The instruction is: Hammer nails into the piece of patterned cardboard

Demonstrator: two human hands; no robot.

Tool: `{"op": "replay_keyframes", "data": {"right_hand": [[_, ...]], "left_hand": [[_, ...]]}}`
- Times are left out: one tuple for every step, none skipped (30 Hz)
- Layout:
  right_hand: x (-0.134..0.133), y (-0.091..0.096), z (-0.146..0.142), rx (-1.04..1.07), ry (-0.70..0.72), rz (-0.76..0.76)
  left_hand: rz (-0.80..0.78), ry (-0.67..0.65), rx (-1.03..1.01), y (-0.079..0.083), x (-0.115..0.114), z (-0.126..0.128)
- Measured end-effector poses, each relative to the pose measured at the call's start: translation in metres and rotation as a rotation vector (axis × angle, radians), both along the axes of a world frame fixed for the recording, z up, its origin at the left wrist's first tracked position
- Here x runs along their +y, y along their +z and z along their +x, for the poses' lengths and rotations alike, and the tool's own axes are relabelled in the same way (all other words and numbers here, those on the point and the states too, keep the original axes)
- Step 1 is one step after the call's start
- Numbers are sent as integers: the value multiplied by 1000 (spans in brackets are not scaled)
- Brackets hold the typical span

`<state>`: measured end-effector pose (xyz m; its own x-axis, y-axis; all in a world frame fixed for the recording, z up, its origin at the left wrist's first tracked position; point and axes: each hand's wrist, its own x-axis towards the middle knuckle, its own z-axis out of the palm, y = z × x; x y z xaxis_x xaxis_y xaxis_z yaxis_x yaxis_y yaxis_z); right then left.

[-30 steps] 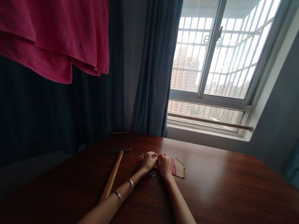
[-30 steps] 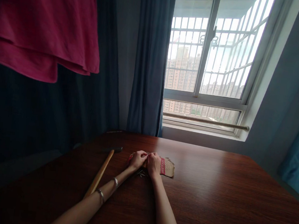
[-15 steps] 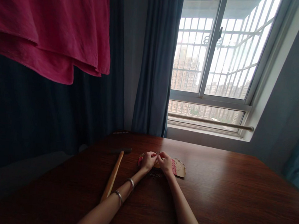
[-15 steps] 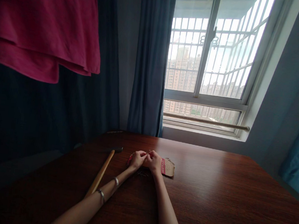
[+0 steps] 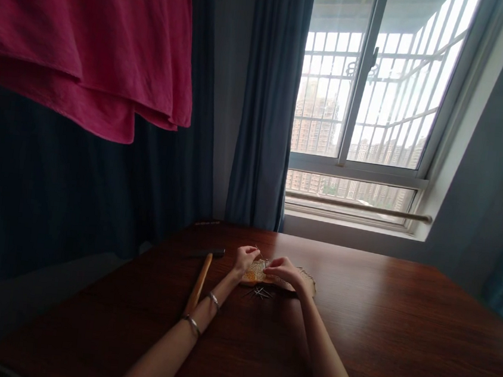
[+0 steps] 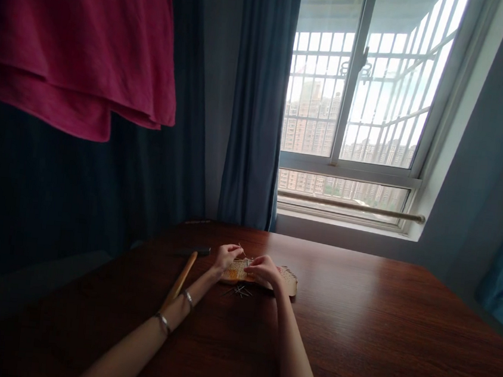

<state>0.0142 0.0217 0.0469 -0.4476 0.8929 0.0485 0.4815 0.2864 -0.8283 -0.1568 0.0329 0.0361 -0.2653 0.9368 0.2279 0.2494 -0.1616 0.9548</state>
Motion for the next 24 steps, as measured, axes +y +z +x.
{"op": "replay_keyframes", "data": {"right_hand": [[0,3,-1,-38,19,-21],[-1,5,-2,-82,42,-52],[-1,7,-2,-134,67,-93],[-3,9,-4,-194,92,-141],[-4,9,-6,-257,116,-191],[-6,9,-8,-322,134,-233],[-8,7,-11,-384,142,-259],[-11,5,-15,-439,141,-264],[-13,3,-20,-482,132,-249],[-15,1,-24,-513,121,-218],[-18,-1,-30,-532,113,-176],[-21,-2,-35,-541,110,-131],[-24,-3,-41,-540,115,-86],[-27,-3,-48,-531,125,-41],[-31,-4,-55,-512,139,6],[-36,-4,-62,-487,155,55],[-40,-5,-69,-456,172,104],[-43,-5,-76,-423,186,152],[-47,-6,-82,-389,200,194],[-48,-7,-87,-358,211,227],[-49,-8,-90,-331,220,251],[-48,-8,-91,-308,224,266],[-45,-8,-90,-290,225,273],[-41,-8,-87,-276,218,276]], "left_hand": [[-31,-67,45,7,-3,-7],[-71,-153,115,13,-7,-15],[-116,-231,198,19,-11,-23],[-178,-295,282,24,-16,-31],[-264,-371,361,27,-21,-38],[-368,-450,434,29,-27,-45],[-473,-519,500,29,-33,-51],[-576,-580,561,28,-39,-55],[-667,-623,612,25,-45,-58],[-741,-642,655,22,-52,-60],[-792,-634,689,18,-57,-61],[-814,-605,711,14,-62,-61],[-814,-562,727,11,-66,-60],[-798,-520,738,8,-70,-59],[-775,-485,746,5,-72,-58],[-748,-457,751,3,-74,-57],[-721,-434,756,1,-75,-57],[-697,-410,761,0,-75,-57],[-673,-385,766,-1,-76,-57],[-652,-358,770,-1,-76,-59],[-636,-332,777,-1,-76,-61],[-629,-311,790,-1,-76,-63],[-626,-293,808,0,-76,-66],[-622,-277,833,1,-76,-70]]}}
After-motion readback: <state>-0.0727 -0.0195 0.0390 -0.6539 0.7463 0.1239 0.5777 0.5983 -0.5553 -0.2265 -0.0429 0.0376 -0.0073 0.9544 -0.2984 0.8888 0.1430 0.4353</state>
